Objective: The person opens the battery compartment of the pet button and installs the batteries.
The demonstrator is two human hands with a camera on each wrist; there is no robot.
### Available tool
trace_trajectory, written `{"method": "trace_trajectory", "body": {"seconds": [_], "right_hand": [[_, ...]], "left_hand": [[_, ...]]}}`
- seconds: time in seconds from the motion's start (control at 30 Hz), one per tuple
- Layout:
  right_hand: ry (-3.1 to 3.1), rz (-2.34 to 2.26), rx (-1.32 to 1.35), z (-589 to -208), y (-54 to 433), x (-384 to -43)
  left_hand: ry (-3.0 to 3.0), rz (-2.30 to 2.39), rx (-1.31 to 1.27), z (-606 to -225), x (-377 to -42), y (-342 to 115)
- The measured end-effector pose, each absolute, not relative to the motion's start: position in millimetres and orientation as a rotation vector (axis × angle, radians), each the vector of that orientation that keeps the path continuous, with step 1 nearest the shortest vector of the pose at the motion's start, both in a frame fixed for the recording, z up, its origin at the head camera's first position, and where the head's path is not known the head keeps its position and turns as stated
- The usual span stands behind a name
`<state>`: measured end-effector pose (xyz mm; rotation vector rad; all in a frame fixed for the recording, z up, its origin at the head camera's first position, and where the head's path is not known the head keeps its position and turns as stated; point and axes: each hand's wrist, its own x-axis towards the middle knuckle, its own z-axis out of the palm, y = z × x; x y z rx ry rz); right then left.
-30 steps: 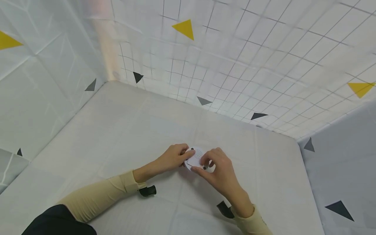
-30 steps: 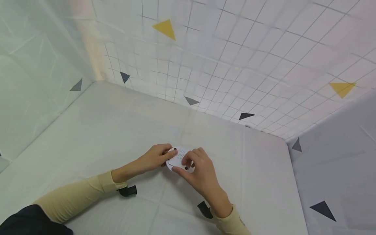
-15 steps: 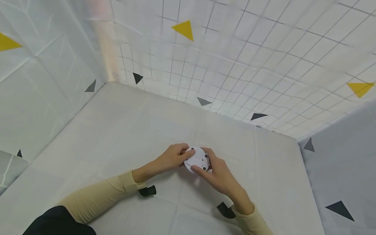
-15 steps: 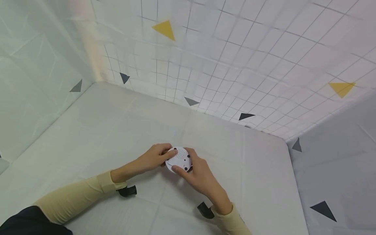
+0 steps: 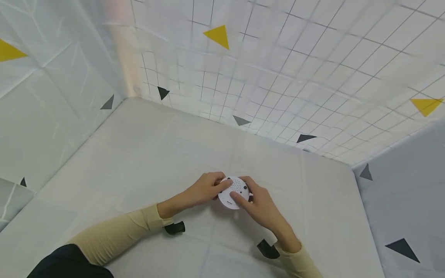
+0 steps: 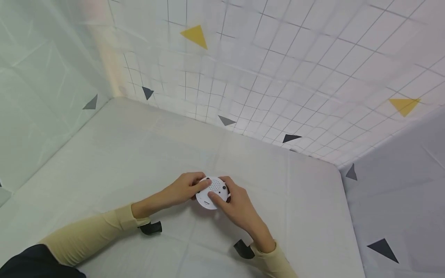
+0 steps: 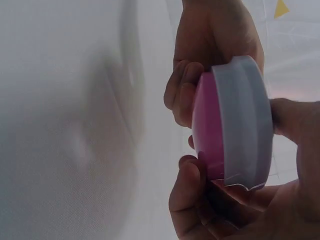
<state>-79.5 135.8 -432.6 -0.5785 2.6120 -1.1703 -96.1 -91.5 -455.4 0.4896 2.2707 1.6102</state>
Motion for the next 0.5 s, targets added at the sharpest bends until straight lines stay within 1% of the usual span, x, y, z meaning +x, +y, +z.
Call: {"method": "trace_trajectory", "body": {"seconds": [0.3,0.5], "right_hand": [[2.614,-1.225,-0.567,-438.5,135.5,-82.1],[2.593,-1.241,-0.51,-441.5,134.8,-83.3]], "left_hand": [[2.316,1.6,0.452,-454.3,-100.8,-93.5],[2.309,1.625,0.462,-454.9,-104.6,-96.9]]}}
